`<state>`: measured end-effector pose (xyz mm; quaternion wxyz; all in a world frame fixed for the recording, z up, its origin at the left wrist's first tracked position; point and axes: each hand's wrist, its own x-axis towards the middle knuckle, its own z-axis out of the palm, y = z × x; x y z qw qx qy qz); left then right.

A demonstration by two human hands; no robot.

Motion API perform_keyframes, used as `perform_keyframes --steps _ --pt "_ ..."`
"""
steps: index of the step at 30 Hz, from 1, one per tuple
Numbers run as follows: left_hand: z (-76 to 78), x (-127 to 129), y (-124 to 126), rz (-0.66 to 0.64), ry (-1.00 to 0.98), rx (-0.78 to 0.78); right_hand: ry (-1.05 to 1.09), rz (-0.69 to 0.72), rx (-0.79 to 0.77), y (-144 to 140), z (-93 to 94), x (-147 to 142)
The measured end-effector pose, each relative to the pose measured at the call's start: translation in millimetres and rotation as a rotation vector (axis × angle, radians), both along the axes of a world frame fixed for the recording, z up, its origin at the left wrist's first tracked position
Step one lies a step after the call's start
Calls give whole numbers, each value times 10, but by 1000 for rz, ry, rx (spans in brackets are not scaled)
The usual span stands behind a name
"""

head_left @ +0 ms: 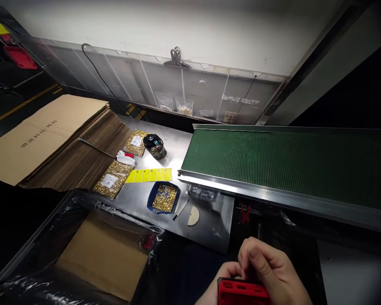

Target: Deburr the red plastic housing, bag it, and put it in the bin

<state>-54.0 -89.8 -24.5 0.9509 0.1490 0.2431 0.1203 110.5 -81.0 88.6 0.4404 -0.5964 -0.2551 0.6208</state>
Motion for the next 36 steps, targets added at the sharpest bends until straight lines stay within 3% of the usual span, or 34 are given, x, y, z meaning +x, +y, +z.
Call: perform_keyframes --steps 3,8,12,18,22,26,30,32,36 --pt "56 -12 -12 31 3 24 -94 -94 -46 -65 -20 -36" --pt "118 25 13 0 66 83 -4 -97 -52 -75 10 -75" --pt "210 27 66 -28 32 24 -125 -160 -41 -87 13 -76" --pt "323 8 154 -74 96 121 -62 -150 -16 -132 -38 -66" --pt "347 15 174 -52 -3 19 -282 -247 40 -146 -61 -96" --pt "293 19 123 -14 65 22 -271 -213 16 -182 -62 -150" --pt "106 17 2 -23 46 51 -609 -255 39 -235 -122 23" --pt "40 17 -38 -9 11 65 -691 -187 36 -195 -126 177" --pt "111 37 15 -51 39 160 -371 256 43 76 41 335"
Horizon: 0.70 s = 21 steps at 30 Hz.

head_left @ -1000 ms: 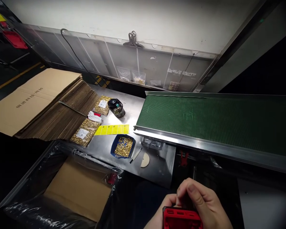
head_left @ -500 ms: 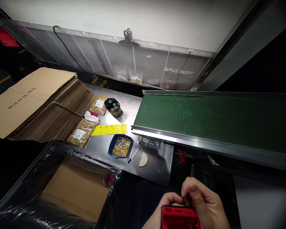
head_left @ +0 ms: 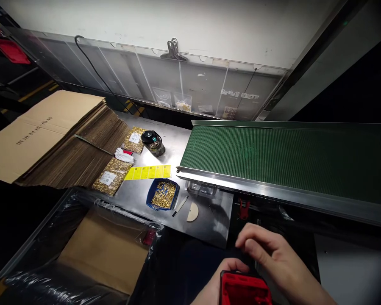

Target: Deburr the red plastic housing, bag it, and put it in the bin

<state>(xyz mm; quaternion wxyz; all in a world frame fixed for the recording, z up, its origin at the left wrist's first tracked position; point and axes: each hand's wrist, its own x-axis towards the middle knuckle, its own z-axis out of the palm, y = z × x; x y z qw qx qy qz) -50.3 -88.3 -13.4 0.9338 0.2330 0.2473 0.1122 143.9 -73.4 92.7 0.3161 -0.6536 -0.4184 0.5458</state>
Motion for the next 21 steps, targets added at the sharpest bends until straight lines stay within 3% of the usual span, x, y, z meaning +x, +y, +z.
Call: perform_keyframes --steps 3,5,9,10,13,15,19,21 --pt "126 31 96 -29 95 121 221 333 -59 241 122 -23" --pt "169 45 133 -43 109 142 166 444 -86 348 106 -14" --pt "160 55 134 -85 67 81 -366 228 9 401 -3 107" --pt "152 62 133 -95 61 81 -339 223 16 391 2 128" --pt "141 98 150 -109 80 138 78 410 -24 347 81 109" --pt "154 105 177 -105 92 159 180 479 -18 328 101 66" --pt "277 41 268 -118 15 119 -197 251 30 287 -25 110" --pt "388 10 336 -133 -34 91 -219 151 -17 225 -60 193"
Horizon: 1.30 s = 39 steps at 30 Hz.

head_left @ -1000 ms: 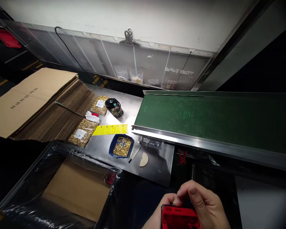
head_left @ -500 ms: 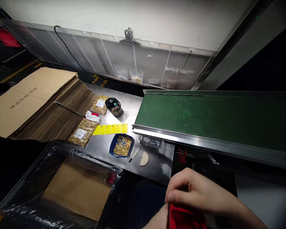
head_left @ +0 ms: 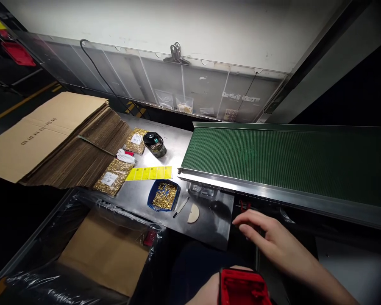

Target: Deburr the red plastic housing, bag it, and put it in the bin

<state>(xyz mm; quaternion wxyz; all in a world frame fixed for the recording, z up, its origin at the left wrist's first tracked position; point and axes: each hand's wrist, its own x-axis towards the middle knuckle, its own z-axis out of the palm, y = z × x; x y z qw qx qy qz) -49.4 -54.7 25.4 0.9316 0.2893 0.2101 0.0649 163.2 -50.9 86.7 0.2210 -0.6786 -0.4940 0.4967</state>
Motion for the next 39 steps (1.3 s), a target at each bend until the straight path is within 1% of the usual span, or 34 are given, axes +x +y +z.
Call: perform_keyframes --steps 1,2,5,6,7,8,11,12,13,14,17,19,21,23,25,26,30,32,34,36,38,39 --pt "61 -7 38 -3 -4 4 55 -9 -29 -44 11 37" --pt "122 -8 78 -4 8 31 132 13 -48 -95 39 64" --pt "275 5 192 -29 87 182 325 149 -49 -253 141 59" --pt "311 7 221 -47 110 213 344 176 -58 -299 153 37" --pt "337 5 244 -63 123 213 324 173 -68 -341 145 12" --pt "355 0 258 -75 119 177 263 132 -58 -378 120 -8" --pt "363 -38 246 -74 31 -69 -29 -140 84 -461 15 -9" --pt "355 -54 226 -52 0 -145 -82 -205 143 -479 0 10" --pt "344 -69 200 -14 -25 -196 -90 -225 188 -492 6 34" --pt "331 -83 171 38 -39 -225 -58 -196 203 -498 33 56" --pt "286 -108 88 214 -35 -289 110 37 158 -489 189 72" --pt "258 -106 55 299 2 -349 117 142 93 -476 271 38" --pt "240 -89 50 335 23 -370 84 220 41 -474 285 -5" --pt "239 -63 68 349 30 -351 73 282 -6 -489 244 -35" --pt "254 -34 99 357 37 -345 76 305 -23 -519 189 -44" --pt "264 -20 117 361 43 -356 73 292 -11 -538 169 -43" --pt "285 11 190 403 57 -391 16 171 141 -603 153 -32" --pt "275 16 229 428 34 -408 -69 174 248 -608 159 -40" --pt "256 20 269 435 4 -449 -189 247 376 -593 154 -69" --pt "235 25 310 447 -9 -504 -298 354 481 -567 135 -113" --pt "216 30 348 463 -17 -541 -352 438 531 -541 110 -155" --pt "208 31 365 463 -31 -550 -354 455 548 -530 99 -169"
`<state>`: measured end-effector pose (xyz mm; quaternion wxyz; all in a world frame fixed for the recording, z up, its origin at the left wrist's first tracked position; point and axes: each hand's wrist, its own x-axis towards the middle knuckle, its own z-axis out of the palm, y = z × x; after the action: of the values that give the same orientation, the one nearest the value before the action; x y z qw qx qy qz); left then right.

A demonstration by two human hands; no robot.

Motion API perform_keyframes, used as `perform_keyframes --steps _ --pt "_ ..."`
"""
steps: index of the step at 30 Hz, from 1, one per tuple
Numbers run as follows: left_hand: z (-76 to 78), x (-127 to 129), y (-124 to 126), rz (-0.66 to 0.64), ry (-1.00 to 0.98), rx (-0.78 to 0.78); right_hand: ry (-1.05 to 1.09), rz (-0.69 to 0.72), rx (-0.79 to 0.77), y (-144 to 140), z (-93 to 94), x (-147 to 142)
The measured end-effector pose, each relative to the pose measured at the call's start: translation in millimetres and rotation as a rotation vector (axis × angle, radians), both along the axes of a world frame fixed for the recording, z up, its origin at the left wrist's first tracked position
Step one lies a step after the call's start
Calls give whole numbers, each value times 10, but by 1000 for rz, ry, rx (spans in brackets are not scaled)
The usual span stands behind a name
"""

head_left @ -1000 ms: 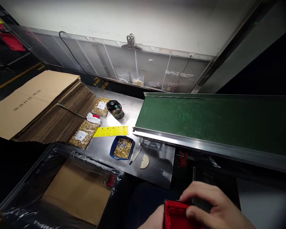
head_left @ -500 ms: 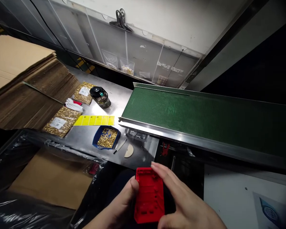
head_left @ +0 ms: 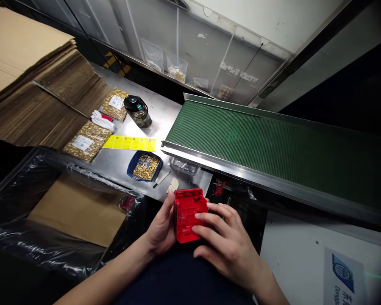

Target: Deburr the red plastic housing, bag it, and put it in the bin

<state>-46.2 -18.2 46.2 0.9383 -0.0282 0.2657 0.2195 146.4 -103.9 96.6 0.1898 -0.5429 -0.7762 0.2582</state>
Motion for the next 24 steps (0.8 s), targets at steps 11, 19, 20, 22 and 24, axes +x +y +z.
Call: perform_keyframes --steps 11,19,20,22,24 --pt "-33 -43 27 11 -79 -53 8 43 87 209 55 -26" --pt "-46 18 45 -36 -257 9 266 -60 174 130 -25 -67" --pt "-39 16 48 -36 -262 13 301 -144 165 116 -32 -55" --pt "-29 9 55 -27 -246 22 335 -311 105 124 -38 -40" --pt "-27 7 59 -31 -224 28 367 -411 -29 179 -30 -34"
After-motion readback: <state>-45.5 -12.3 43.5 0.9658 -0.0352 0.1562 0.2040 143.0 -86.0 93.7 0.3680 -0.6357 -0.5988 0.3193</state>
